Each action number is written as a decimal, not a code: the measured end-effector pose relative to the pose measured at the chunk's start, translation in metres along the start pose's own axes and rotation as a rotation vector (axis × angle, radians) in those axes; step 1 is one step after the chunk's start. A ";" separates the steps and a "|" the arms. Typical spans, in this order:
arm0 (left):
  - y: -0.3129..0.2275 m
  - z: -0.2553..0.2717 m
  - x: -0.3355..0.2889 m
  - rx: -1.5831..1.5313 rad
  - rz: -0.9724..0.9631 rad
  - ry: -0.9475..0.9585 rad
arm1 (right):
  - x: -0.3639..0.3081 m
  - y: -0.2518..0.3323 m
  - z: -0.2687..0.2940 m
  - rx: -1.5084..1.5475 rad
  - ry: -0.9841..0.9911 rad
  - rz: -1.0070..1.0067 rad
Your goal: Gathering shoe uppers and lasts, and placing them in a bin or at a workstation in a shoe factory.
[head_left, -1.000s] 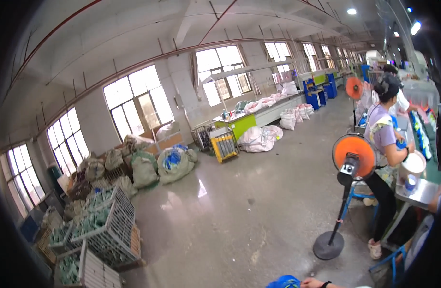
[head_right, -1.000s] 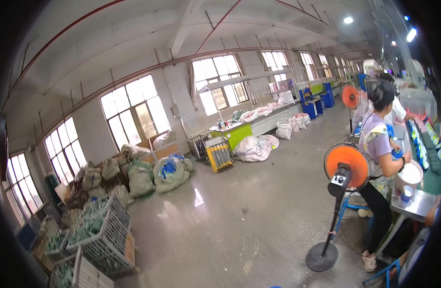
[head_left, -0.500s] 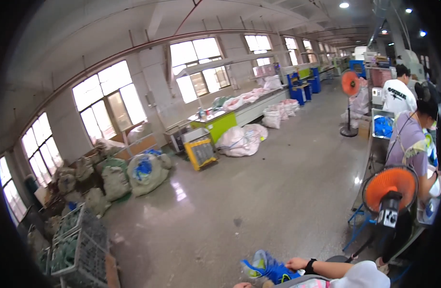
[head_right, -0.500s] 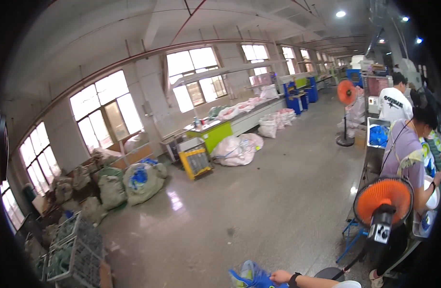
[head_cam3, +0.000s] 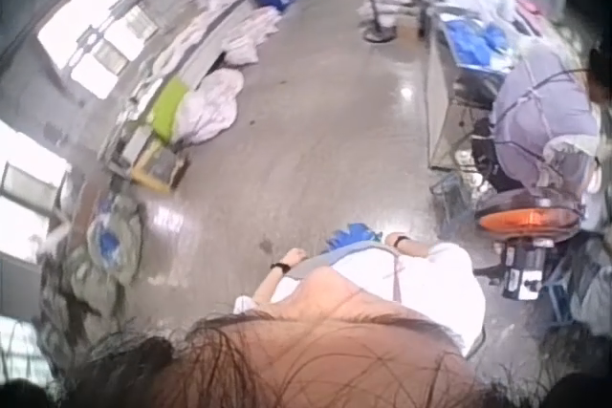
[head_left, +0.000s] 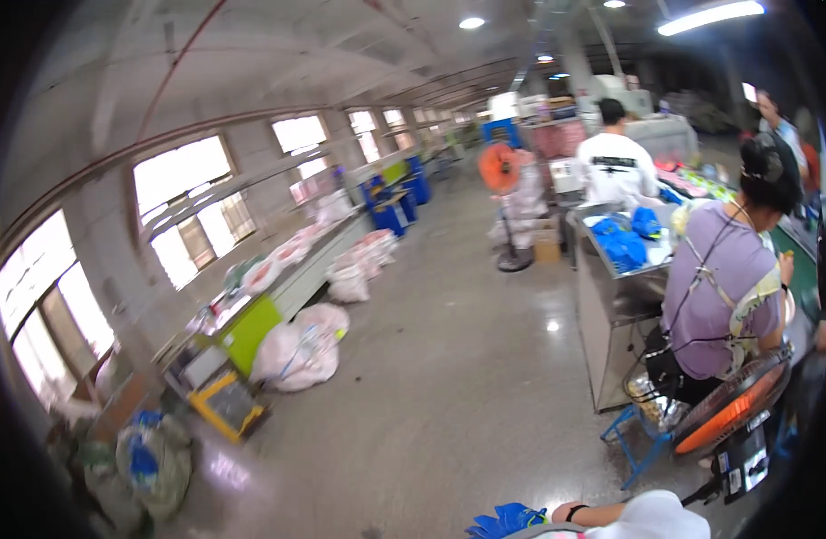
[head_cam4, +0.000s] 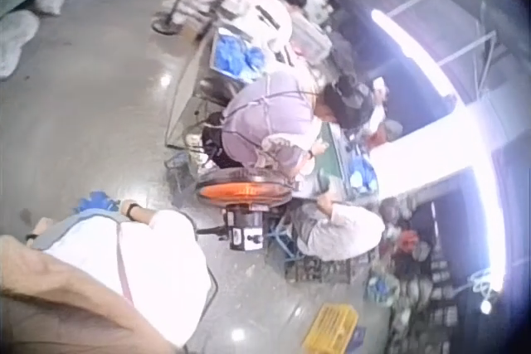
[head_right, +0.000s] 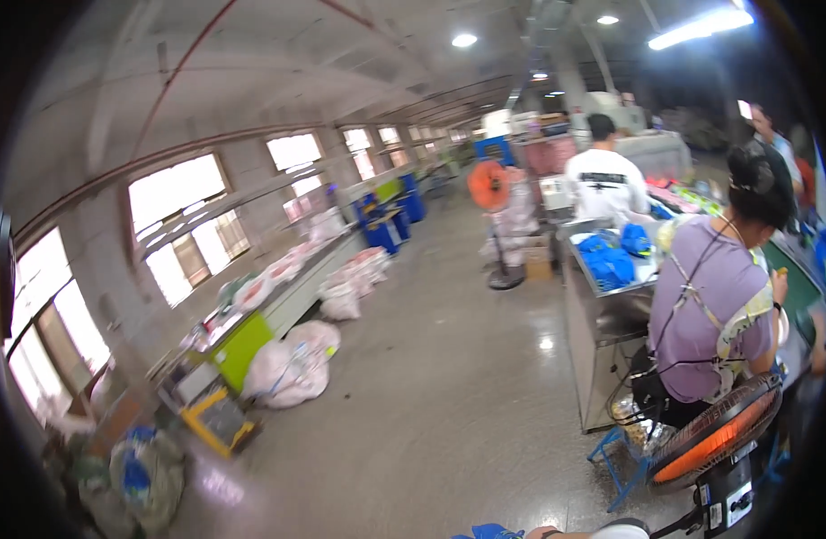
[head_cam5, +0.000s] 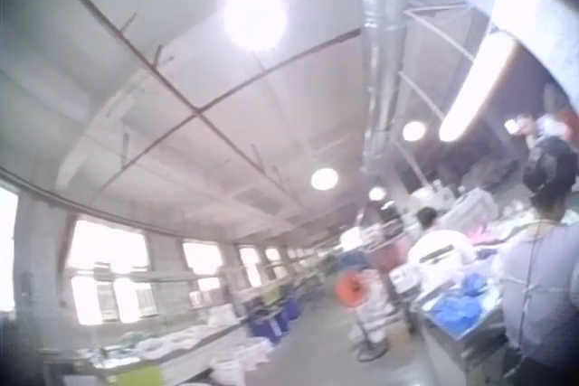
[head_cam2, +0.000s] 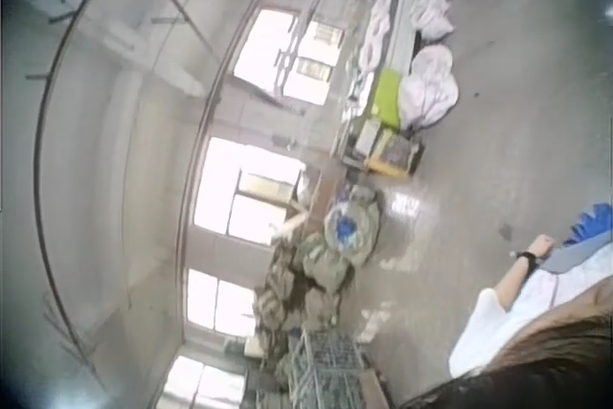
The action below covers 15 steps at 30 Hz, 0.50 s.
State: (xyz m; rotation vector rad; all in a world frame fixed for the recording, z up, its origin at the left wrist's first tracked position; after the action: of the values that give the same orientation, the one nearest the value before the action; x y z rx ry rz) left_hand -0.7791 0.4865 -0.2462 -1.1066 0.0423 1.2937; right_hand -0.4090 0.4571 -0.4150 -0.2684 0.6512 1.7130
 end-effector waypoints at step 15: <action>-0.332 0.126 0.384 -0.125 -0.302 -0.188 | 0.192 -0.150 0.375 0.738 -0.464 0.221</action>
State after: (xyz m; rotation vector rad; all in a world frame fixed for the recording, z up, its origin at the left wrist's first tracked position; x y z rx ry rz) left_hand -0.4577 0.8963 -0.1979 -1.0462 -0.3385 1.1323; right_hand -0.2521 0.8412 -0.2483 0.7195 0.9272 1.5414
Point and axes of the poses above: each hand's wrist, its own x-axis towards the middle knuckle, its own z-axis out of the back of the hand, y = z × x, the point moved 1 cm from there along x, towards the middle knuckle, and after that the axes turned 7 degrees about z, right-handed, at the moved point
